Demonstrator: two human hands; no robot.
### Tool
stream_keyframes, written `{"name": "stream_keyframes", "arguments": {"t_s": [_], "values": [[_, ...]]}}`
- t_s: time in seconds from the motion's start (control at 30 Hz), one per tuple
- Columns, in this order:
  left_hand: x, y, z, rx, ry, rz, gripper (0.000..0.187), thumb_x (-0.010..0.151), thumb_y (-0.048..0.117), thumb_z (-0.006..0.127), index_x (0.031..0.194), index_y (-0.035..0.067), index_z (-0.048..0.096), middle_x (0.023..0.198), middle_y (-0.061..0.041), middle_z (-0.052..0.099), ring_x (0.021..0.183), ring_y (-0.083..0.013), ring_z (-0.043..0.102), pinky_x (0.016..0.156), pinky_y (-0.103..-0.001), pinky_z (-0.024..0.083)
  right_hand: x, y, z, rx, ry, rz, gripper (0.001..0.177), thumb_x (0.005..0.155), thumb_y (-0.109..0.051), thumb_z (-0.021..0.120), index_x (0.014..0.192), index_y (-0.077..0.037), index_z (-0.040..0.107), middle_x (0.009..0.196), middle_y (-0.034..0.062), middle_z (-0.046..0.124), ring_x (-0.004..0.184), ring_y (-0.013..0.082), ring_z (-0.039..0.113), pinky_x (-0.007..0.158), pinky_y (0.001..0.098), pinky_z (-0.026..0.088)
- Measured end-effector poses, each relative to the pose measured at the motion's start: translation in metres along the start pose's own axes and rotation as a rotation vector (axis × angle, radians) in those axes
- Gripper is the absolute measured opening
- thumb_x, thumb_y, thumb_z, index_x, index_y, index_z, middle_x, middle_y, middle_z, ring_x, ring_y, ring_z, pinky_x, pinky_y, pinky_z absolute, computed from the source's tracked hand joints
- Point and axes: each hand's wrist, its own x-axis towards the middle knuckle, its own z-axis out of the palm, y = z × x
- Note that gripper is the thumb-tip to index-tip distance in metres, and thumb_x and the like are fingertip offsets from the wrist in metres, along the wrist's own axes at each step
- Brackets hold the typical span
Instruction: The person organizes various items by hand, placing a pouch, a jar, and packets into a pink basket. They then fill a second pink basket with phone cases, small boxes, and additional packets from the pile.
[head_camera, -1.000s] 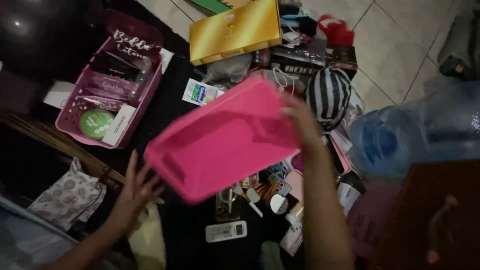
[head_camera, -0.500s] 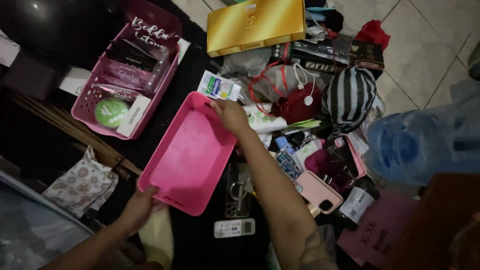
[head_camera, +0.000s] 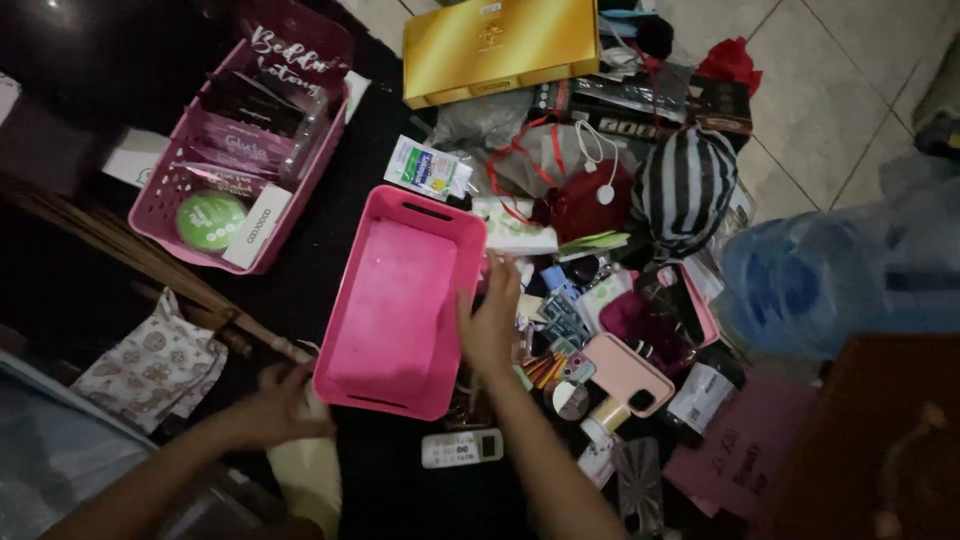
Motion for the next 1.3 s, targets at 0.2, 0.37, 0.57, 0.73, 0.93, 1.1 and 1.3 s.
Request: {"name": "stream_keyframes", "arguments": {"t_s": [0.2,0.37,0.57,0.73,0.93,1.1,1.3], "values": [[0.018,0.004,0.000,0.155,0.365,-0.073,0.054,0.092,0.050,0.059,0.140,0.027,0.047,0.128,-0.029,0.057,0.114,-0.0467,0.062,0.094,-0.051,0.056,-0.066,0.006,0.000,0.211,-0.047,-0.161,0.067,0.097,-0.007,0.054,0.160,-0.003,0.031,0.159,0.0252,0.042,0.149,0.0406,0.041,0.125,0.0470,0.030],[0.023,0.003,0.010,0.108,0.564,-0.091,0.042,0.086,0.043,0.061,0.120,0.018,0.057,0.106,-0.028,0.063,0.096,-0.0457,0.065,0.082,-0.053,0.057,-0.069,0.008,0.004,0.222,-0.087,-0.047,0.073,0.094,-0.004,0.054,0.162,-0.002,0.027,0.159,0.0261,0.041,0.147,0.0421,0.042,0.120,0.0471,0.032],[0.020,-0.020,0.001,0.098,0.540,-0.270,0.039,0.099,0.043,0.059,0.117,0.008,0.061,0.105,-0.029,0.069,0.090,-0.0484,0.070,0.080,-0.058,0.057,-0.039,0.093,-0.031,0.223,0.212,-0.029,0.047,0.101,-0.009,0.062,0.145,-0.008,0.046,0.145,0.0142,0.056,0.134,0.0287,0.057,0.113,0.0413,0.048],[-0.010,-0.033,-0.044,0.206,0.726,-0.108,0.035,0.096,0.033,0.060,0.121,0.008,0.062,0.123,-0.029,0.061,0.084,-0.0457,0.070,0.072,-0.054,0.059,0.016,0.238,-0.130,-0.033,0.446,0.069,0.034,0.099,-0.008,0.063,0.132,-0.006,0.063,0.133,0.0151,0.061,0.124,0.0288,0.062,0.110,0.0402,0.048],[-0.026,-0.003,-0.032,-0.079,0.641,0.199,0.035,0.092,0.025,0.062,0.125,0.013,0.062,0.119,-0.014,0.067,0.104,-0.0286,0.071,0.090,-0.041,0.056,0.003,0.309,-0.190,-0.468,0.211,0.159,0.055,0.079,-0.019,0.084,0.129,-0.004,0.066,0.136,0.0217,0.057,0.122,0.0432,0.058,0.103,0.0478,0.047],[-0.004,0.032,-0.029,-0.788,0.448,0.337,0.051,0.105,0.023,0.051,0.154,0.013,0.040,0.139,-0.018,0.059,0.119,-0.0239,0.062,0.097,-0.035,0.052,-0.018,0.323,-0.202,-0.546,0.209,0.106,0.044,0.080,-0.023,0.089,0.117,-0.007,0.070,0.143,0.0237,0.047,0.124,0.0447,0.055,0.101,0.0483,0.050],[-0.024,0.101,-0.057,-0.409,0.232,-0.020,0.086,0.097,0.015,0.056,0.169,0.031,0.011,0.117,-0.026,0.072,0.091,-0.0325,0.078,0.085,-0.040,0.061,-0.013,0.267,-0.227,-0.119,0.328,0.265,0.020,0.104,-0.018,0.068,0.117,-0.004,0.060,0.110,0.0128,0.066,0.102,0.0250,0.069,0.087,0.0363,0.054]]}}
